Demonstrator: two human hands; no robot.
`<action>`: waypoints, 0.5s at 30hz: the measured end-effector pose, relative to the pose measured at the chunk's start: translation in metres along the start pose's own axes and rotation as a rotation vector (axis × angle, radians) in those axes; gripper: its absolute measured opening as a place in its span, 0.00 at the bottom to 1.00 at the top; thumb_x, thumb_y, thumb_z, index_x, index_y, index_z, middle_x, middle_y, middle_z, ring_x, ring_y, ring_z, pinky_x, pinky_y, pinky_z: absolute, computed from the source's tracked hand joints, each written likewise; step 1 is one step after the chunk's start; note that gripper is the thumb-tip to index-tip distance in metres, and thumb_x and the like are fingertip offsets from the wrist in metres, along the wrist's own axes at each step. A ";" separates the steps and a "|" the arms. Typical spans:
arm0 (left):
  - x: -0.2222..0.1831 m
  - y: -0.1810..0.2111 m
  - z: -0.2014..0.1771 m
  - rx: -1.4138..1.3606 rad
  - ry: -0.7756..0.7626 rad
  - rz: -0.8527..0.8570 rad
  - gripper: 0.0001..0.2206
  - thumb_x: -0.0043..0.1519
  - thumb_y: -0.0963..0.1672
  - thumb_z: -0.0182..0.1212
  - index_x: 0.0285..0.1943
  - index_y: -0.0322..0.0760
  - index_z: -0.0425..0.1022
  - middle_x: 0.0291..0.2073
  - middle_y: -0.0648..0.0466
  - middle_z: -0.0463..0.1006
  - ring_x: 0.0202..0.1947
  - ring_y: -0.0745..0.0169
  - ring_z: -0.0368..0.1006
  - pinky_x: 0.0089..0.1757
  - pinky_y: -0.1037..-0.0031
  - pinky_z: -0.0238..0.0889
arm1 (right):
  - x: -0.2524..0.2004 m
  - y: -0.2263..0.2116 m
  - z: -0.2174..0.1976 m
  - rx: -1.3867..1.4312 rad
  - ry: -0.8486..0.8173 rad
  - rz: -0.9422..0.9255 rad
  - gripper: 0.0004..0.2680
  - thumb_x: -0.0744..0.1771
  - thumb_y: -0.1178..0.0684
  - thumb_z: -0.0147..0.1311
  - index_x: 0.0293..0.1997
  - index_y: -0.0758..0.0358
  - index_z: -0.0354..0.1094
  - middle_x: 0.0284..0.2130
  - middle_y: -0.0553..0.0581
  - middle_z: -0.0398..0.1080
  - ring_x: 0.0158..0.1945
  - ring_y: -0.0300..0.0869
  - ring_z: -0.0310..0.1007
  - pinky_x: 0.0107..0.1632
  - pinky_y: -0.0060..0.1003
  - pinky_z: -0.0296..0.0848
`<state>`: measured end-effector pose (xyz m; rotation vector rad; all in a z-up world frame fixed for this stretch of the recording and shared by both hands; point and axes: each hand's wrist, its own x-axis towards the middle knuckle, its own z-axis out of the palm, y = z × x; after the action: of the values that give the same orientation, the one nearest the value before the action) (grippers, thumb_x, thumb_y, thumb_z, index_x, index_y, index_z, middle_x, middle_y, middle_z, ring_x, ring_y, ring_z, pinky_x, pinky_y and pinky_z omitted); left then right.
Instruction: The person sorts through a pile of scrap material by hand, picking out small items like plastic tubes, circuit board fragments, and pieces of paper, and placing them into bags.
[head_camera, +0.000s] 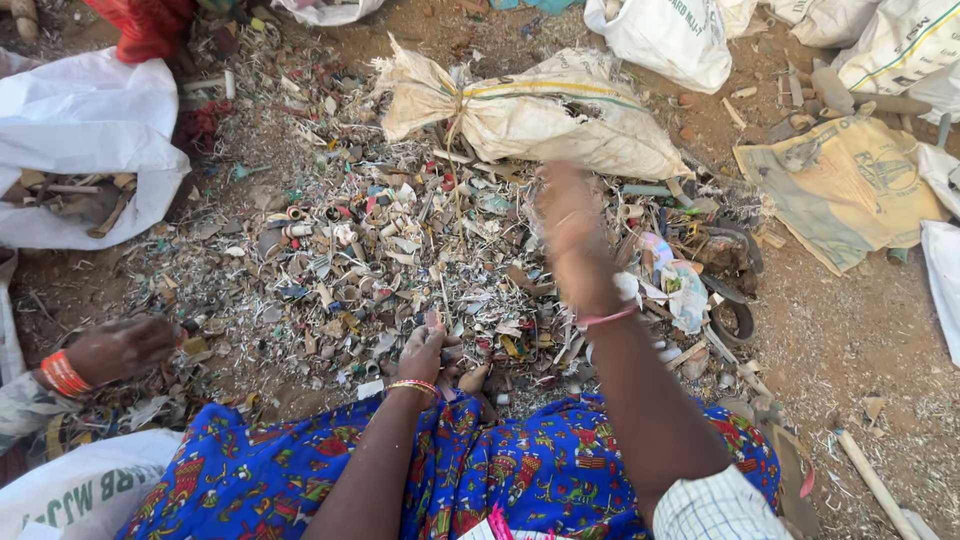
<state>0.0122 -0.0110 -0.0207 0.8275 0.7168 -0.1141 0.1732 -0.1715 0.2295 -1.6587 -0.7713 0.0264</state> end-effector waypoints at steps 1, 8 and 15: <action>-0.003 0.001 0.001 0.017 0.003 -0.005 0.12 0.68 0.49 0.54 0.53 0.40 0.67 0.37 0.53 0.79 0.30 0.67 0.75 0.24 0.76 0.67 | 0.018 -0.028 -0.027 0.354 0.122 -0.104 0.28 0.74 0.43 0.48 0.81 0.63 0.36 0.80 0.60 0.42 0.83 0.49 0.40 0.83 0.48 0.43; -0.017 0.023 0.008 0.080 0.039 0.023 0.12 0.67 0.48 0.53 0.54 0.38 0.68 0.37 0.52 0.82 0.27 0.67 0.76 0.24 0.75 0.67 | 0.029 -0.051 -0.058 0.597 0.028 -0.293 0.31 0.71 0.28 0.49 0.80 0.45 0.38 0.80 0.57 0.40 0.80 0.49 0.43 0.77 0.55 0.54; -0.023 0.023 0.000 0.376 0.143 0.097 0.13 0.65 0.50 0.53 0.49 0.39 0.70 0.27 0.53 0.81 0.15 0.62 0.70 0.18 0.70 0.62 | -0.093 0.190 -0.052 0.573 0.289 0.793 0.41 0.64 0.21 0.47 0.80 0.52 0.34 0.76 0.66 0.40 0.78 0.60 0.37 0.71 0.69 0.37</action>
<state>0.0034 0.0011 0.0082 1.2381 0.8006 -0.1050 0.2111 -0.2685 0.0385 -1.2752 0.1488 0.5061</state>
